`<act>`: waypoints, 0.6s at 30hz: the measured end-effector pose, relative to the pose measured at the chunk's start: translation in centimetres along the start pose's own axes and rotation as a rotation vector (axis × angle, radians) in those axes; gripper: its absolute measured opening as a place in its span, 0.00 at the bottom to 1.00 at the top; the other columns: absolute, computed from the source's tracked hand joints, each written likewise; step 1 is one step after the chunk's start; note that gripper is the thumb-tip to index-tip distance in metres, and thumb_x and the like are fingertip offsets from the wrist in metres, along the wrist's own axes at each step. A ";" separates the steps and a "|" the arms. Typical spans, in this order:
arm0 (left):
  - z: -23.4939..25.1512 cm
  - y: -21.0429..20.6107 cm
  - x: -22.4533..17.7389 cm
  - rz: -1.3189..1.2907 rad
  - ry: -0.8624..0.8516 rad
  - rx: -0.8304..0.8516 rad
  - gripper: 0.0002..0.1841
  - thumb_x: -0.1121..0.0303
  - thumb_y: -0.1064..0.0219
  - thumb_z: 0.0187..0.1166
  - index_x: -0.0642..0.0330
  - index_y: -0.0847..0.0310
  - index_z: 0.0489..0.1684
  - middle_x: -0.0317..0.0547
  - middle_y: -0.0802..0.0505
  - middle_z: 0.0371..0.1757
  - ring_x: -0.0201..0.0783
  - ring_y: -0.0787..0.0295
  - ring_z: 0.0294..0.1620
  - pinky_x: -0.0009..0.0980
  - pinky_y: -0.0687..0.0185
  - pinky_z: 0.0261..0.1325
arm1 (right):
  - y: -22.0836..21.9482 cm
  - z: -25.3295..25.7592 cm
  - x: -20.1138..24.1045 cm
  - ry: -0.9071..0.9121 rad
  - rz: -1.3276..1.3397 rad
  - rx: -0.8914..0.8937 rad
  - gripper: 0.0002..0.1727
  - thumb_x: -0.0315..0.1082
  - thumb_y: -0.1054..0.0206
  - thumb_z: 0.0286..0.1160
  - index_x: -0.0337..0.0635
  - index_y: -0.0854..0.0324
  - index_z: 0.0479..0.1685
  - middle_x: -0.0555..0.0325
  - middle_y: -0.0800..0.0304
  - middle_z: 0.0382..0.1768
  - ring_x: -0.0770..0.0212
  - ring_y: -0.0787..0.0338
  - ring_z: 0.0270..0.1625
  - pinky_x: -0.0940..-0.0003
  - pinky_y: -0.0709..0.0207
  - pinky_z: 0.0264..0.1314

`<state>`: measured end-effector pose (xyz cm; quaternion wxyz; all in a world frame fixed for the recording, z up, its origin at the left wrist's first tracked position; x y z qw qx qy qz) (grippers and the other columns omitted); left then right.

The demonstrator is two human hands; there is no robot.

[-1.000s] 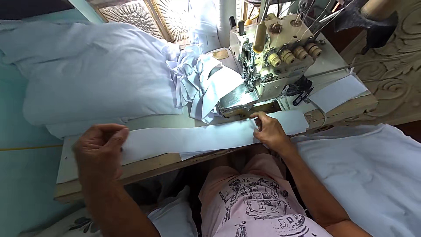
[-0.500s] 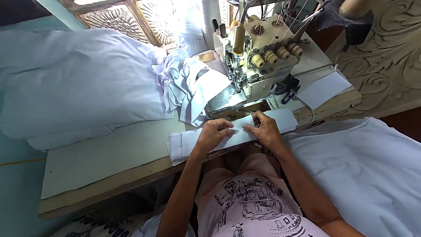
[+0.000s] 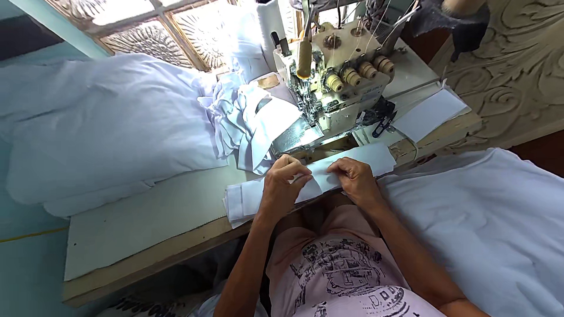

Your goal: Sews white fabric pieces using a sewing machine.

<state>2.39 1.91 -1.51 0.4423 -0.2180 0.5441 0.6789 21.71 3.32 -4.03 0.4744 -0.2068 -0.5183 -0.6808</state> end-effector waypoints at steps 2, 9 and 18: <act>0.0 0.6 -1.7 -0.030 -0.056 0.067 0.02 0.74 0.25 0.69 0.60 0.10 0.34 0.39 0.12 0.42 0.28 0.15 0.47 0.23 0.18 0.52 | -0.2 0.1 1.0 0.071 -0.045 -0.036 0.13 0.15 0.36 0.69 0.36 0.06 0.41 0.46 0.05 0.45 0.51 0.06 0.49 0.57 0.15 0.55; 0.7 2.3 -4.1 -0.211 -0.143 0.131 0.03 0.73 0.30 0.73 0.63 0.13 0.35 0.42 0.11 0.58 0.28 0.16 0.65 0.26 0.19 0.68 | 0.5 -0.4 4.1 0.240 0.085 -0.040 0.18 0.28 0.46 0.75 0.36 0.07 0.45 0.47 0.07 0.52 0.56 0.10 0.57 0.66 0.18 0.59; 0.8 2.9 -1.4 -0.570 0.112 0.124 0.09 0.82 0.31 0.71 0.57 0.10 0.36 0.34 0.05 0.41 0.26 0.09 0.42 0.23 0.11 0.50 | -1.2 -0.2 5.5 0.215 0.230 -0.069 0.05 0.27 0.24 0.61 0.35 0.08 0.34 0.52 0.06 0.42 0.68 0.08 0.46 0.77 0.15 0.47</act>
Point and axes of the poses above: each hand's wrist, its own z-axis towards the middle knuckle, its own y-axis out of the back of the hand, x = y × z, the point moved 4 cm from there along z, towards the middle knuckle
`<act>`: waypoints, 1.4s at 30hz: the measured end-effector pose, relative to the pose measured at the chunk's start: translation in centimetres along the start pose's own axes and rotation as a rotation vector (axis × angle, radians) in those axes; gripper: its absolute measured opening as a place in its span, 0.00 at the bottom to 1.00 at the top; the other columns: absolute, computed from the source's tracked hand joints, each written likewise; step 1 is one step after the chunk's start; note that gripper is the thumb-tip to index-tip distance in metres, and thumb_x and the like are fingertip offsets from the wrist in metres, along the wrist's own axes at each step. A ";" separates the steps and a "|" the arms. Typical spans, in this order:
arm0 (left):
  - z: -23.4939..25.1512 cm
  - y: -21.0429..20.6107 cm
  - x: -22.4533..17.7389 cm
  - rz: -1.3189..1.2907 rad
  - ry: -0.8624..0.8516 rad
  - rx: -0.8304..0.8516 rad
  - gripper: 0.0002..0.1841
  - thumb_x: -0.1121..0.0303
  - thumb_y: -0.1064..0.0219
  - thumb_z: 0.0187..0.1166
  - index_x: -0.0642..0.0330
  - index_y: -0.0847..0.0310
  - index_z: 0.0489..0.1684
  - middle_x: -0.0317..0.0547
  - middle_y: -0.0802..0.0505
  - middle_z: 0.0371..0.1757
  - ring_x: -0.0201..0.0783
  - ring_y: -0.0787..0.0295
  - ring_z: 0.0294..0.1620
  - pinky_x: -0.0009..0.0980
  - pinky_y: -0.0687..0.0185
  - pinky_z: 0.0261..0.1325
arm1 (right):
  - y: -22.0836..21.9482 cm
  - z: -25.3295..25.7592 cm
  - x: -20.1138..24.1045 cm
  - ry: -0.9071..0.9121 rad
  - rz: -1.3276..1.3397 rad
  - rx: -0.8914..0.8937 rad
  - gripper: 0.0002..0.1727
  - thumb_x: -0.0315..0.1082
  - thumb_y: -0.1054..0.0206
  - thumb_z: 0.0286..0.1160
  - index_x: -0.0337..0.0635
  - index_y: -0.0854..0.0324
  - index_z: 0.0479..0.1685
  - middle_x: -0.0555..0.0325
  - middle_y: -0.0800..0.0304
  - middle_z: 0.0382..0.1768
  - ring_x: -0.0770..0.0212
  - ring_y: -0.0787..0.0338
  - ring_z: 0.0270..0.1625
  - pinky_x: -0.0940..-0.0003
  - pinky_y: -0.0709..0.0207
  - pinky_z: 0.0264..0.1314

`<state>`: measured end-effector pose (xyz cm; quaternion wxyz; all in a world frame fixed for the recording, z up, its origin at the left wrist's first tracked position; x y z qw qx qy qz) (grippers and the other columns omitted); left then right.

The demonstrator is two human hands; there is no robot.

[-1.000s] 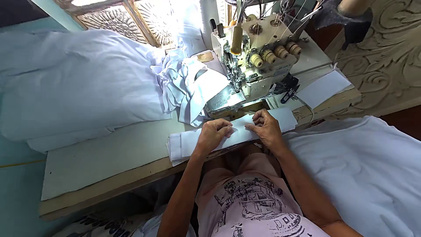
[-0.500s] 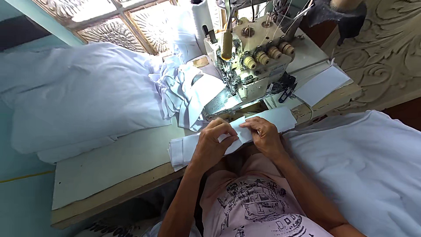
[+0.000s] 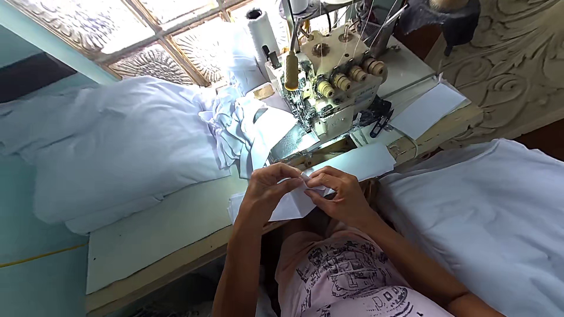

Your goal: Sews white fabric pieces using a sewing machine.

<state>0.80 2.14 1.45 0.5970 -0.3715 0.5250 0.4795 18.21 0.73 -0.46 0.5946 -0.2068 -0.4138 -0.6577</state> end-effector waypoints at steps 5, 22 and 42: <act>-0.1 1.2 -0.2 -0.115 -0.027 -0.086 0.09 0.79 0.28 0.71 0.51 0.08 0.37 0.32 0.05 0.40 0.24 0.08 0.41 0.23 0.11 0.49 | 0.4 0.1 0.0 -0.037 0.033 0.023 0.04 0.27 0.25 0.63 0.36 0.08 0.34 0.54 0.06 0.43 0.70 0.08 0.47 0.77 0.15 0.48; 3.2 0.2 -1.0 0.624 -0.275 -0.418 0.09 0.76 0.37 0.80 0.66 0.23 0.54 0.42 0.15 0.44 0.20 0.25 0.27 0.14 0.26 0.31 | 0.0 2.7 -0.6 -0.009 -0.255 -0.115 0.02 0.24 0.27 0.64 0.34 0.15 0.29 0.50 0.07 0.31 0.59 0.07 0.33 0.68 0.15 0.34; 6.3 -3.3 1.4 0.995 -0.222 -0.242 0.09 0.72 0.33 0.82 0.64 0.07 0.47 0.53 0.10 0.36 0.49 0.15 0.36 0.47 0.23 0.42 | 1.3 2.8 -2.3 -0.213 -0.389 -0.136 0.06 0.25 0.25 0.61 0.36 0.16 0.34 0.53 0.13 0.26 0.59 0.11 0.26 0.66 0.20 0.26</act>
Point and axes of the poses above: each hand's wrist, its own z-axis towards the middle knuckle, its own y-axis out of the back of the hand, x = y × z, the point moved 4 cm from there along z, towards the middle knuckle
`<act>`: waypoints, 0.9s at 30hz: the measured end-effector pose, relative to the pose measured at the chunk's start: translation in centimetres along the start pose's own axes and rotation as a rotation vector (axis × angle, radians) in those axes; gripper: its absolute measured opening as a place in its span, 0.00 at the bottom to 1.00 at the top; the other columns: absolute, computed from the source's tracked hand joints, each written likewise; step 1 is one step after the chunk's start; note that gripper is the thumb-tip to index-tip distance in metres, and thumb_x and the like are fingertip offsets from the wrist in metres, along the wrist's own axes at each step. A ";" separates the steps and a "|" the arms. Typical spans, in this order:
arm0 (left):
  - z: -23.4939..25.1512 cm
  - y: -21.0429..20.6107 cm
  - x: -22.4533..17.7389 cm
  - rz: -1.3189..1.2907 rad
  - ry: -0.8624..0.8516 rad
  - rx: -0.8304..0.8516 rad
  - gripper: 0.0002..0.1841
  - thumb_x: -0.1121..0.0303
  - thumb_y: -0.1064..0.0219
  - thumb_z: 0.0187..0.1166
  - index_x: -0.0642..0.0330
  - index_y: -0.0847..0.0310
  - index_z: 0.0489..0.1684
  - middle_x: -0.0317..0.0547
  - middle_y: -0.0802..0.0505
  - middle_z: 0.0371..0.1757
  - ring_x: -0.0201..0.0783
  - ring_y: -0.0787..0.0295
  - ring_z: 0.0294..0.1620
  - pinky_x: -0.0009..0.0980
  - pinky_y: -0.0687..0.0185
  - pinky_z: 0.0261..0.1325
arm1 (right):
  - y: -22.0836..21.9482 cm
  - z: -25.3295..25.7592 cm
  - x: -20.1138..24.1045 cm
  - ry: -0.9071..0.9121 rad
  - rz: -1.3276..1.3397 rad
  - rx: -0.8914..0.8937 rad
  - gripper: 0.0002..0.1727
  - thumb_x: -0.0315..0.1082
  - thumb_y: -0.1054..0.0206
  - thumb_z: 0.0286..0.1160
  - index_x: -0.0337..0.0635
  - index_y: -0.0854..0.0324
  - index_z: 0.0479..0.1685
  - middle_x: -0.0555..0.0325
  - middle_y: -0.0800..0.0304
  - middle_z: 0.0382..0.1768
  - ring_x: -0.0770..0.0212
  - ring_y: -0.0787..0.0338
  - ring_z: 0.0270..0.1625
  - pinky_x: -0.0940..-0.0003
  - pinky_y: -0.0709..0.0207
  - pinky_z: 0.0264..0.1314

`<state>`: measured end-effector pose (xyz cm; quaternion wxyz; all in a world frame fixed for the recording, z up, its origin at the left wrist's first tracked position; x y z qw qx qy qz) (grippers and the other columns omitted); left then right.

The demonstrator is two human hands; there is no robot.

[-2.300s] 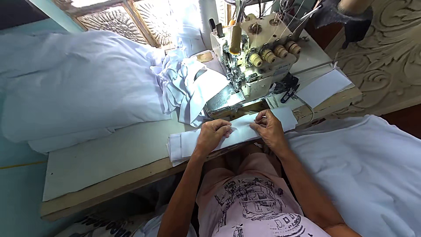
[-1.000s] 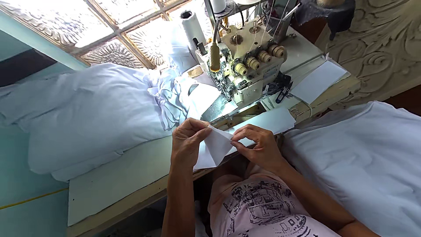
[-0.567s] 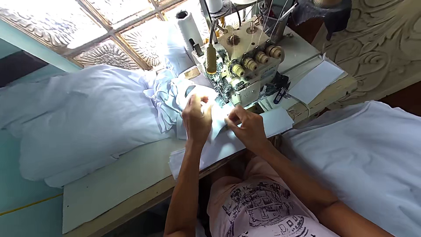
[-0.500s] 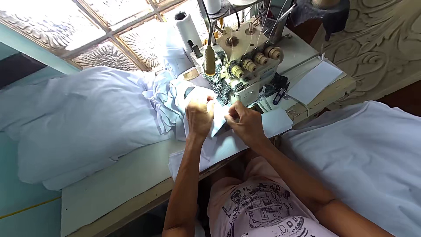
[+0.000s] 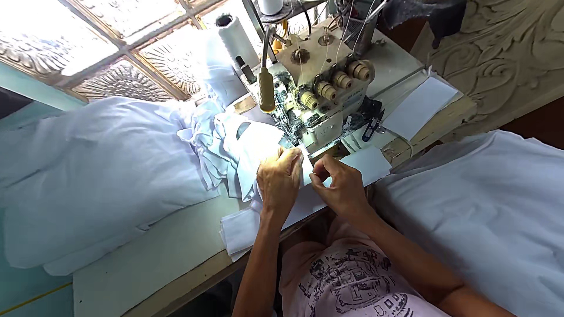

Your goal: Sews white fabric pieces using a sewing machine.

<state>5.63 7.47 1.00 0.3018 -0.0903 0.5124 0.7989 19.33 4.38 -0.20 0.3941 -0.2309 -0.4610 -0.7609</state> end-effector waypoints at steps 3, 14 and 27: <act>0.3 -0.2 0.2 0.024 0.032 0.007 0.09 0.69 0.34 0.83 0.65 0.11 0.48 0.53 0.10 0.34 0.49 0.14 0.32 0.48 0.21 0.39 | -0.2 0.3 -0.3 0.021 -0.013 -0.025 0.05 0.24 0.26 0.62 0.35 0.15 0.35 0.51 0.12 0.27 0.57 0.10 0.27 0.64 0.20 0.26; 0.8 0.2 0.0 0.164 0.001 0.051 0.12 0.71 0.38 0.84 0.70 0.11 0.50 0.65 0.09 0.53 0.64 0.12 0.55 0.59 0.21 0.58 | -1.6 1.6 0.3 0.185 -0.329 -0.036 0.09 0.23 0.29 0.68 0.37 0.06 0.43 0.47 0.15 0.28 0.49 0.12 0.29 0.57 0.18 0.35; 4.9 0.6 8.1 0.257 0.024 -0.030 0.14 0.70 0.44 0.86 0.67 0.13 0.55 0.62 0.11 0.63 0.60 0.18 0.68 0.51 0.26 0.73 | -0.9 -0.2 0.4 0.202 -0.419 -0.031 0.08 0.27 0.29 0.67 0.41 0.06 0.41 0.51 0.13 0.27 0.51 0.12 0.28 0.55 0.20 0.38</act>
Point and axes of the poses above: each hand's wrist, its own z-axis towards the middle knuckle, its own y-axis out of the back of the hand, x = y × z, the point moved 4 cm from there along z, towards the middle knuckle
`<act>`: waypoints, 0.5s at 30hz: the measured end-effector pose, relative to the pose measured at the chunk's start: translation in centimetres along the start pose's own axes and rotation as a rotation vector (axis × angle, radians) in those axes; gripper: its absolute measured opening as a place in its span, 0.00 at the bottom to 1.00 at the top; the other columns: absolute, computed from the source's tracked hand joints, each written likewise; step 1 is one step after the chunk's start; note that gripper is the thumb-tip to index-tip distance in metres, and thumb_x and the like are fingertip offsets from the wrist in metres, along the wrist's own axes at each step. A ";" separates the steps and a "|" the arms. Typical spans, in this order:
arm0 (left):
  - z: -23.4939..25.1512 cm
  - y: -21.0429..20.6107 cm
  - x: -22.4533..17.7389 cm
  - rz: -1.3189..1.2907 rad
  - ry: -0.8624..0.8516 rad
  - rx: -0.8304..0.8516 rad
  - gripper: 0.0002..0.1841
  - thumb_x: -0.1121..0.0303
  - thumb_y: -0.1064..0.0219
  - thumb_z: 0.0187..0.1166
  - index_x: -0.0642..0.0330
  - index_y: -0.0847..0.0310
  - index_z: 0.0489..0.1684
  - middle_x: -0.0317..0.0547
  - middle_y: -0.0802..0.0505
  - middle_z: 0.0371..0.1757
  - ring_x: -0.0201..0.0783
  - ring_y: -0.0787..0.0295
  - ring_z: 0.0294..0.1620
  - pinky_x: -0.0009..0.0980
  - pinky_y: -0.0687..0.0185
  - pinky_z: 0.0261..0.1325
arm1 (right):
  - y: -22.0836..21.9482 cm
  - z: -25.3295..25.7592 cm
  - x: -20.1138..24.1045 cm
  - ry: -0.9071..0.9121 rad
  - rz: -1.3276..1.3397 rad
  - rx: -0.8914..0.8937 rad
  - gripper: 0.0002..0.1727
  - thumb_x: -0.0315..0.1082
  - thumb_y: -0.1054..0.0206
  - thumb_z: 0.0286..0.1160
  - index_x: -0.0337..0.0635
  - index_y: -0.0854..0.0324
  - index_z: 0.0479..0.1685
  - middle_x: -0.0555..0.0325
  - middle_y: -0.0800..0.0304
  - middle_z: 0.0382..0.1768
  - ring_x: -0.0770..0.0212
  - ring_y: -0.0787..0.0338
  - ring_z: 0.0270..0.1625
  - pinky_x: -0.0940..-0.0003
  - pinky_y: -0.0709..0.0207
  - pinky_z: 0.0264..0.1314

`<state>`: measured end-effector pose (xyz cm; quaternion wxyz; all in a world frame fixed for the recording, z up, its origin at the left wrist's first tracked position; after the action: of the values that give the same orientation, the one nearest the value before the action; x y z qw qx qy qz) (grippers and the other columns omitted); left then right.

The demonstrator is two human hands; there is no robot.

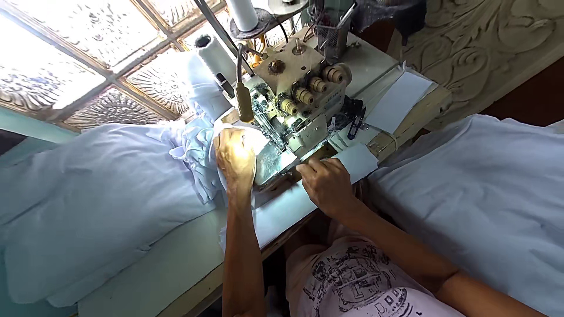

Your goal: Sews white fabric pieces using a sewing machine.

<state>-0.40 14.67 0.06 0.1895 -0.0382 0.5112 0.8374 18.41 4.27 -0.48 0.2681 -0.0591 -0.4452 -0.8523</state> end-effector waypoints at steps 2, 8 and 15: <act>0.2 -0.2 1.4 0.007 0.063 -0.022 0.16 0.69 0.43 0.84 0.71 0.12 0.55 0.65 0.10 0.63 0.62 0.17 0.70 0.55 0.29 0.75 | 0.7 -1.2 -1.3 -0.024 0.025 0.042 0.08 0.28 0.30 0.68 0.40 0.06 0.42 0.50 0.09 0.30 0.49 0.09 0.31 0.51 0.18 0.40; -4.8 -1.0 6.3 0.126 -0.094 -0.174 0.22 0.67 0.57 0.90 0.72 0.19 0.64 0.69 0.14 0.66 0.66 0.20 0.72 0.58 0.29 0.76 | 3.0 -3.9 -9.1 -0.343 -0.022 0.146 0.10 0.28 0.33 0.77 0.34 0.09 0.50 0.37 0.08 0.42 0.35 0.08 0.40 0.35 0.19 0.42; -4.6 -0.4 6.0 0.038 -0.069 -0.080 0.17 0.73 0.49 0.88 0.76 0.18 0.61 0.69 0.14 0.68 0.66 0.21 0.74 0.57 0.32 0.80 | 4.1 -4.8 -13.4 -0.569 -0.046 0.219 0.20 0.42 0.25 0.76 0.32 0.13 0.51 0.33 0.11 0.47 0.31 0.11 0.50 0.29 0.25 0.52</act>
<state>-6.38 12.50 -4.02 0.1896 -0.0070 0.4710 0.8615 32.54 4.01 -4.93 0.1180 -0.2558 -0.5930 -0.7543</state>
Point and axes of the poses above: each hand's wrist, its own z-axis towards the middle knuckle, its own y-axis out of the back of the hand, x = y × z, the point moved 4 cm from there along z, towards the middle knuckle
